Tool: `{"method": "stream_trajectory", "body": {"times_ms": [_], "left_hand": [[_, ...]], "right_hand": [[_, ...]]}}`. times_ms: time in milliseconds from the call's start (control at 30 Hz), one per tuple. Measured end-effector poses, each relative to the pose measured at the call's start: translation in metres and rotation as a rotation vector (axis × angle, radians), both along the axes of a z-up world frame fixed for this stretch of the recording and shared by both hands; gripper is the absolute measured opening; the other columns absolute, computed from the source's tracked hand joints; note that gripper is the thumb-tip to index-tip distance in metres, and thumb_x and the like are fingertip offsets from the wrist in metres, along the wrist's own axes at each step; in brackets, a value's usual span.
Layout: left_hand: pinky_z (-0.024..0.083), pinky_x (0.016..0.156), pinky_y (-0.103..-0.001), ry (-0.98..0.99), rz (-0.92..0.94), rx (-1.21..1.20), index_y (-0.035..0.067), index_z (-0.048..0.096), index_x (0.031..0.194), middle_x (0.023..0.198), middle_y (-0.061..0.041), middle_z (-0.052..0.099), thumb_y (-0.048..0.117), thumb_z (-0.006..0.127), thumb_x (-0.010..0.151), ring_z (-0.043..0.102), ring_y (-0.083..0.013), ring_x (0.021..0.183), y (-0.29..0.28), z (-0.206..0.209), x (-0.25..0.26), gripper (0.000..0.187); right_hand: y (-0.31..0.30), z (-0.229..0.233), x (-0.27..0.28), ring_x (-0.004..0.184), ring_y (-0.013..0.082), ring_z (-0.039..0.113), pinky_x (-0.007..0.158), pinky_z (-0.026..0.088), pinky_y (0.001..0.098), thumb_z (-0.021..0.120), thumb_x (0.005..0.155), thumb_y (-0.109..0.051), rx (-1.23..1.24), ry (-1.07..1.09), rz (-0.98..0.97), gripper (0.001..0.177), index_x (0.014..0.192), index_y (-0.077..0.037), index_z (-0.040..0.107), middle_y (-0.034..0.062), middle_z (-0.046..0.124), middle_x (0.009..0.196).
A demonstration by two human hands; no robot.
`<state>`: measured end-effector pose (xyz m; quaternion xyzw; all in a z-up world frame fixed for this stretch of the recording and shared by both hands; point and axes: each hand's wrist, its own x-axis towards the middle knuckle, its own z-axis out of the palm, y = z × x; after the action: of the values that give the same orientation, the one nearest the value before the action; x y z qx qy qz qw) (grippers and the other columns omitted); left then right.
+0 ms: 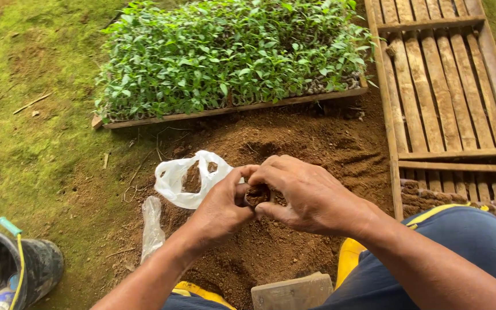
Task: The person fills small plastic bags with soil from a pile on the ground, places seeds inside, and arranges the bags in a wooden tray. The person repeats this process multiple times, handling soil, seeds, and plastic bags by hand.
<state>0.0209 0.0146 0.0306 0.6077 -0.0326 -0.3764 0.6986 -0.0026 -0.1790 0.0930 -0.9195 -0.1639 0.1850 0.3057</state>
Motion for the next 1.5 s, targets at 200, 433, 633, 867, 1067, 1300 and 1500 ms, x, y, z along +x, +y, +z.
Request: {"method": "stream_trajectory", "body": {"times_ms": [200,433,633,867,1067,1300,1500], "left_hand": [[0.060,0.092,-0.040,0.019,-0.101,0.044,0.003,0.046,0.152,0.108,-0.026,0.070,-0.014,0.075,0.069,0.066,-0.0301,0.099,-0.002,0.007,0.004,0.089],[0.041,0.049,-0.026,0.031,-0.209,0.366,0.015,0.051,0.149,0.104,-0.016,0.081,-0.014,0.061,0.068,0.062,-0.0152,0.064,-0.013,0.018,0.002,0.087],[0.055,0.054,-0.033,0.035,-0.183,0.243,0.009,0.052,0.149,0.101,-0.018,0.078,-0.020,0.072,0.068,0.070,-0.0222,0.070,-0.004,-0.010,0.003,0.088],[0.061,0.072,-0.041,0.039,-0.156,0.145,0.006,0.046,0.151,0.120,-0.018,0.074,-0.011,0.079,0.062,0.073,-0.0263,0.093,0.007,-0.041,0.003,0.096],[0.051,0.113,-0.050,0.100,-0.166,0.597,0.018,0.037,0.158,0.148,-0.017,0.061,-0.008,0.070,0.069,0.066,-0.0356,0.126,-0.004,-0.005,0.015,0.098],[0.044,0.115,-0.058,0.061,-0.021,0.738,0.008,0.038,0.156,0.152,-0.022,0.054,-0.027,0.054,0.081,0.058,-0.0455,0.130,0.047,-0.024,0.037,0.084],[0.039,0.108,-0.061,-0.082,0.073,0.561,-0.003,0.037,0.154,0.146,-0.038,0.049,-0.048,0.043,0.075,0.053,-0.0573,0.119,0.145,-0.146,0.085,0.090]], "right_hand": [[0.001,-0.016,-0.005,0.120,0.0271,0.062,0.101,0.050,0.0445,0.069,0.092,-0.037,-0.061,0.012,0.060,0.050,0.135,-0.014,0.057,0.0095,0.066,0.121],[-0.001,-0.023,-0.014,0.088,0.0406,0.068,0.074,0.052,0.0528,0.072,0.086,-0.031,-0.013,-0.289,0.088,0.028,0.104,-0.010,0.070,0.0163,0.073,0.101],[0.002,-0.019,-0.013,0.084,0.0306,0.071,0.069,0.052,0.0484,0.059,0.094,-0.014,-0.037,-0.149,0.079,0.017,0.096,-0.004,0.073,0.0117,0.077,0.098],[0.003,-0.039,-0.017,0.087,0.0274,0.073,0.074,0.052,0.0466,0.062,0.089,-0.015,-0.013,-0.240,0.047,0.022,0.106,-0.005,0.074,0.0084,0.077,0.098],[-0.047,-0.019,-0.001,0.063,0.0179,0.065,0.068,0.054,0.0392,0.065,0.096,-0.024,-0.075,-0.417,-0.068,0.012,0.090,-0.013,0.066,0.0020,0.072,0.079],[-0.210,0.013,-0.026,0.078,0.0213,0.070,0.062,0.055,0.0367,0.068,0.097,-0.029,-0.019,-0.456,-0.364,0.018,0.106,-0.015,0.070,0.0043,0.076,0.093],[-0.325,-0.055,-0.107,0.083,0.0233,0.069,0.071,0.058,0.0366,0.063,0.103,-0.038,-0.377,0.172,-0.844,0.027,0.119,-0.016,0.067,0.0128,0.072,0.104]]}}
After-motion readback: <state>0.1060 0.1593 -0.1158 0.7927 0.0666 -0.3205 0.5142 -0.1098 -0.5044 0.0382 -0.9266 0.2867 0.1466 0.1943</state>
